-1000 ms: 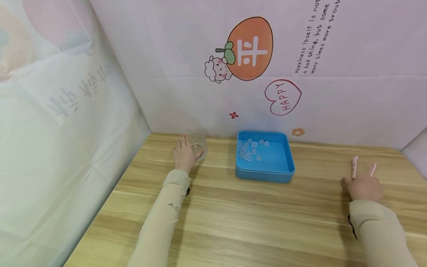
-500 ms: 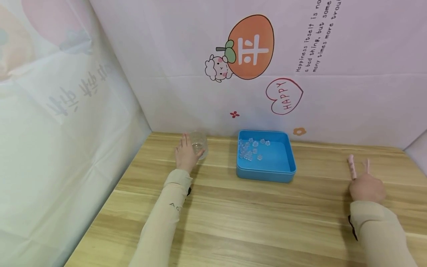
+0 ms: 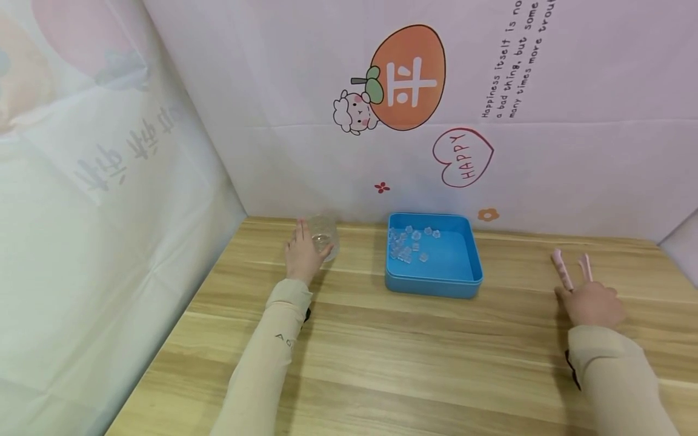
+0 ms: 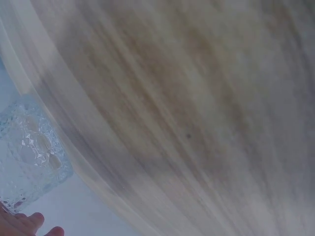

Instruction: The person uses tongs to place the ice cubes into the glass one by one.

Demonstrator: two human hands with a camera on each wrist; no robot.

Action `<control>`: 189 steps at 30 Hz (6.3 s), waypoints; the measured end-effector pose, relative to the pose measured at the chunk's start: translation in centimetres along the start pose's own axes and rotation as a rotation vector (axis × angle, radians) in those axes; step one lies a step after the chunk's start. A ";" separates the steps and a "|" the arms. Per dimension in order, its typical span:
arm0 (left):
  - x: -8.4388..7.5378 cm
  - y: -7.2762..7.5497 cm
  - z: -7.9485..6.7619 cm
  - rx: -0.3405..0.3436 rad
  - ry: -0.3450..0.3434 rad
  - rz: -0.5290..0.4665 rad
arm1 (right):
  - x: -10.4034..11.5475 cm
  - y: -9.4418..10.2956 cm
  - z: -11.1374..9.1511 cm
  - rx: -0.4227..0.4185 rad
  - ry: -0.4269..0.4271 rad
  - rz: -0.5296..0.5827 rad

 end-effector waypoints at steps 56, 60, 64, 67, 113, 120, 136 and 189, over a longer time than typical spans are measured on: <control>-3.2 -1.7 -2.0 -0.005 -0.131 0.082 | 14.9 5.3 -5.1 -0.157 0.584 0.048; -3.7 -1.9 -2.2 0.001 -0.153 0.071 | 16.0 4.9 -5.5 -0.107 0.604 0.011; -4.2 -2.1 -2.3 0.017 -0.159 0.072 | 16.7 4.5 -5.8 -0.091 0.616 -0.014; -4.6 -2.3 -2.4 0.025 -0.166 0.075 | 17.1 4.2 -5.9 -0.088 0.625 -0.017; -6.5 -3.8 -3.0 0.054 -0.220 0.096 | 17.6 4.4 -6.3 -0.096 0.570 0.056; -6.8 -3.7 -3.2 0.068 -0.222 0.101 | 18.0 5.6 -6.7 -0.163 0.600 0.100; -7.1 -3.6 -3.3 0.090 -0.225 0.106 | 22.1 7.0 -9.5 -0.146 0.653 0.155; -7.1 -3.2 -3.2 0.118 -0.217 0.135 | 21.1 5.4 -7.5 -0.106 0.637 0.058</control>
Point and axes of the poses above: each hand's wrist, its own z-axis towards the middle knuckle, its own y-axis out of the back of the hand, x = y × z, the point moved 1 cm from there along z, towards the middle knuckle, and after that the axes turned 8 degrees about -z, right-handed, at the moved point
